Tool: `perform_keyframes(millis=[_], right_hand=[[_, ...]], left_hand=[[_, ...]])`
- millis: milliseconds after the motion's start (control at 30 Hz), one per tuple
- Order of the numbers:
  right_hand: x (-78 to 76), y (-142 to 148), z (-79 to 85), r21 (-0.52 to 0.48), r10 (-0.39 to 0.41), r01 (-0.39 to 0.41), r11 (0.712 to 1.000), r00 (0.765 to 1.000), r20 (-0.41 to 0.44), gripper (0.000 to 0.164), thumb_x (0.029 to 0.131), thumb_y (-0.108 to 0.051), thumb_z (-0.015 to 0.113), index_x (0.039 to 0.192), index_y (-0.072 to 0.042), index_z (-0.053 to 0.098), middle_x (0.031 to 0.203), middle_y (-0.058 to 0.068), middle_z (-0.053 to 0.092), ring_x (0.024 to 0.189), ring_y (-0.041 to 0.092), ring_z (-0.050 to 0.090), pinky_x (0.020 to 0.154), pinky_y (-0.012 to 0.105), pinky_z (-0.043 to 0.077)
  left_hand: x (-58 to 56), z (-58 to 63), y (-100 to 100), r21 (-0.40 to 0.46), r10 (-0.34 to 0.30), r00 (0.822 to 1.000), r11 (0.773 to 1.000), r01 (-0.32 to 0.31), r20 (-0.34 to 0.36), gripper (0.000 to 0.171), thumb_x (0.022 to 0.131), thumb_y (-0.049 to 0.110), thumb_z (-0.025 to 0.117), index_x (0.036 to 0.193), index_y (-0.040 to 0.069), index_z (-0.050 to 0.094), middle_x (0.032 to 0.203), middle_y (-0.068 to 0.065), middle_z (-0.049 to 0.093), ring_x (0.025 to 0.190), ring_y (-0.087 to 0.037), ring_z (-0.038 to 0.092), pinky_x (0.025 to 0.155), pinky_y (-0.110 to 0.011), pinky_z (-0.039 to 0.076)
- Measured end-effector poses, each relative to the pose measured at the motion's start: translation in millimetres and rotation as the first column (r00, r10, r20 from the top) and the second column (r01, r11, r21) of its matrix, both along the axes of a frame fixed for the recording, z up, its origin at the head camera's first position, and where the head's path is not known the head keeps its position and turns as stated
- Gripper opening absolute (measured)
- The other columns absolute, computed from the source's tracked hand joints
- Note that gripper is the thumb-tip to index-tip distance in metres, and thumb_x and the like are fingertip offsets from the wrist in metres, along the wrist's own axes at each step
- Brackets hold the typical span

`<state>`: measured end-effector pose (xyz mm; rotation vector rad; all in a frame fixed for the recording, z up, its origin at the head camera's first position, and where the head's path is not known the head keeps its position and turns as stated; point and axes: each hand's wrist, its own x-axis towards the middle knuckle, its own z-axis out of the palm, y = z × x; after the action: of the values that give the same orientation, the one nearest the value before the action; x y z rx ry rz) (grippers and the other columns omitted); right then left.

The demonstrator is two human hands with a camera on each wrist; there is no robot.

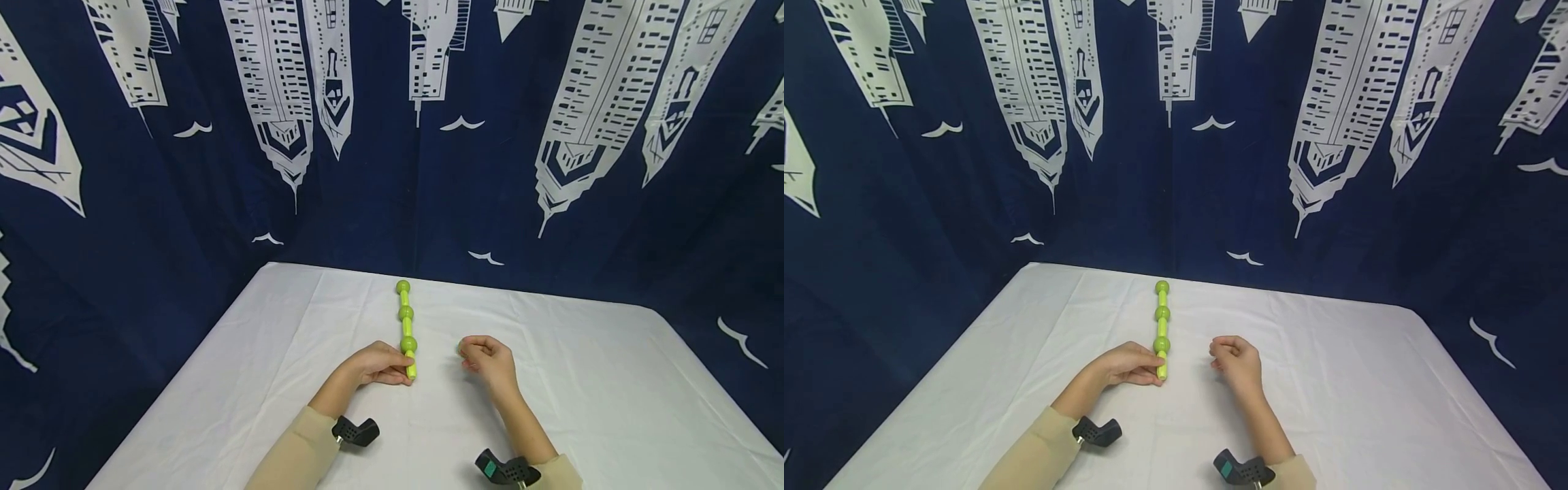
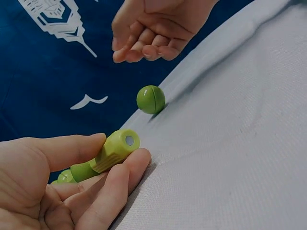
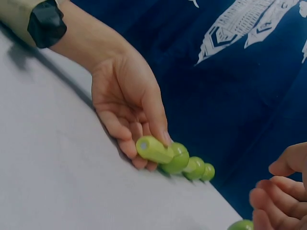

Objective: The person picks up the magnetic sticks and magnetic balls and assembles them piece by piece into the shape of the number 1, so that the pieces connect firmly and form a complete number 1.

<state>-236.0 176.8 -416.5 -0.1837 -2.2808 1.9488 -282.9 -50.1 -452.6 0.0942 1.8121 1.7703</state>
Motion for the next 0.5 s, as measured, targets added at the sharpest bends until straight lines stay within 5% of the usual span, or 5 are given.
perform_keyframes(millis=[267, 500], right_hand=[[-8.4, 9.7, -21.3, 0.216, -0.143, 0.166, 0.962, 0.983, -0.117, 0.025, 0.087, -0.009, 0.067, 0.108, 0.003, 0.065, 0.094, 0.009, 0.064, 0.08, 0.013, 0.056, 0.061, 0.015, 0.047], [-13.0, 13.6, -35.5, 0.32, -0.13, 0.177, 0.931, 0.978, -0.162, 0.035, 0.085, -0.009, 0.07, 0.117, 0.003, 0.062, 0.112, 0.017, 0.059, 0.101, 0.026, 0.054, 0.071, 0.018, 0.044]], left_hand=[[0.5, 0.2, 0.9, -0.006, 0.02, 1.0, 1.0, -0.02, 0.007, 0.02, 0.092, 0.009, 0.066, 0.089, -0.01, 0.069, 0.071, -0.011, 0.069, 0.063, -0.011, 0.068, 0.059, -0.014, 0.055], [0.8, 0.2, 1.7, 0.003, 0.034, 0.999, 0.999, -0.034, 0.013, 0.019, 0.091, 0.008, 0.067, 0.09, -0.011, 0.068, 0.07, -0.011, 0.069, 0.063, -0.012, 0.068, 0.059, -0.014, 0.055]])
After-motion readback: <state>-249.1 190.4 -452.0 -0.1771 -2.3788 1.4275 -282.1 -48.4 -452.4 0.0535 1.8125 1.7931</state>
